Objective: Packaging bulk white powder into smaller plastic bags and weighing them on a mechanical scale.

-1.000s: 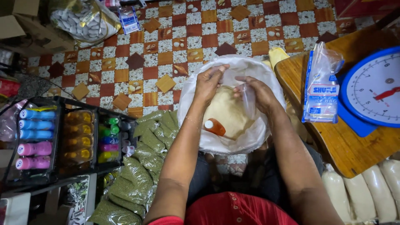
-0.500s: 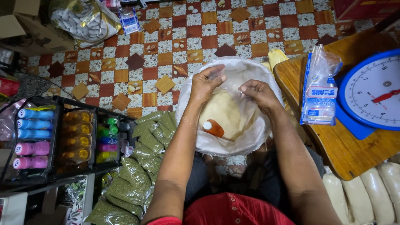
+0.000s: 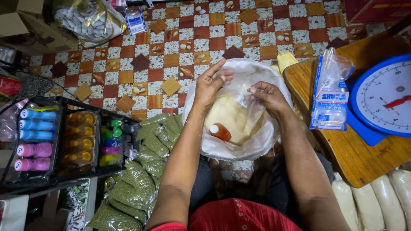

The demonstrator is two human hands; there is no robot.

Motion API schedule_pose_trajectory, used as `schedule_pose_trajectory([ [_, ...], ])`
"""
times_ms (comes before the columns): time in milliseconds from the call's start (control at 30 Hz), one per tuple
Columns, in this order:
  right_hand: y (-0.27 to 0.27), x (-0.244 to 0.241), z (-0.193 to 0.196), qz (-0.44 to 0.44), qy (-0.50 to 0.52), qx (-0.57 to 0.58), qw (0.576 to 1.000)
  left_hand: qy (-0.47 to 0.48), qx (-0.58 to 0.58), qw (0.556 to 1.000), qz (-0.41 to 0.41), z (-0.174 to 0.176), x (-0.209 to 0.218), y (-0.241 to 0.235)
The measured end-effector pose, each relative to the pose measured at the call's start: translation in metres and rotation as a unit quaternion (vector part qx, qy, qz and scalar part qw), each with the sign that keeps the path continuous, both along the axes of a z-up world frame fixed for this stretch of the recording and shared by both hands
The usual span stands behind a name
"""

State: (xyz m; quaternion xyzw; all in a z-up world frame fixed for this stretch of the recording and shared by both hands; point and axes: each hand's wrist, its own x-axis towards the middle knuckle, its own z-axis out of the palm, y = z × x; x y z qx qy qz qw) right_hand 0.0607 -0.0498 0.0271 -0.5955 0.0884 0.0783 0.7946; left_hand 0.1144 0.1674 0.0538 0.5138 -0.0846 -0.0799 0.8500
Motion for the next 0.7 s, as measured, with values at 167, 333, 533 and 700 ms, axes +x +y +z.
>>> schedule_pose_trajectory([
  [167, -0.006, 0.003, -0.005, -0.025, -0.004, -0.007, 1.000, 0.011, 0.067, 0.997, 0.028, -0.006, 0.006, 0.010],
  [333, -0.002, 0.000, 0.008, -0.037, -0.006, -0.008, 0.999, 0.031, 0.155, 0.987, 0.015, -0.012, 0.007, 0.013],
  [533, 0.010, -0.006, 0.025, -0.051, -0.073, -0.228, 0.970, 0.031, 0.254, 0.966, 0.024, -0.021, 0.011, 0.020],
  [700, 0.018, -0.008, 0.013, -0.186, -0.277, -0.414, 0.847, 0.020, 0.240, 0.969, 0.050, -0.025, 0.006, 0.006],
])
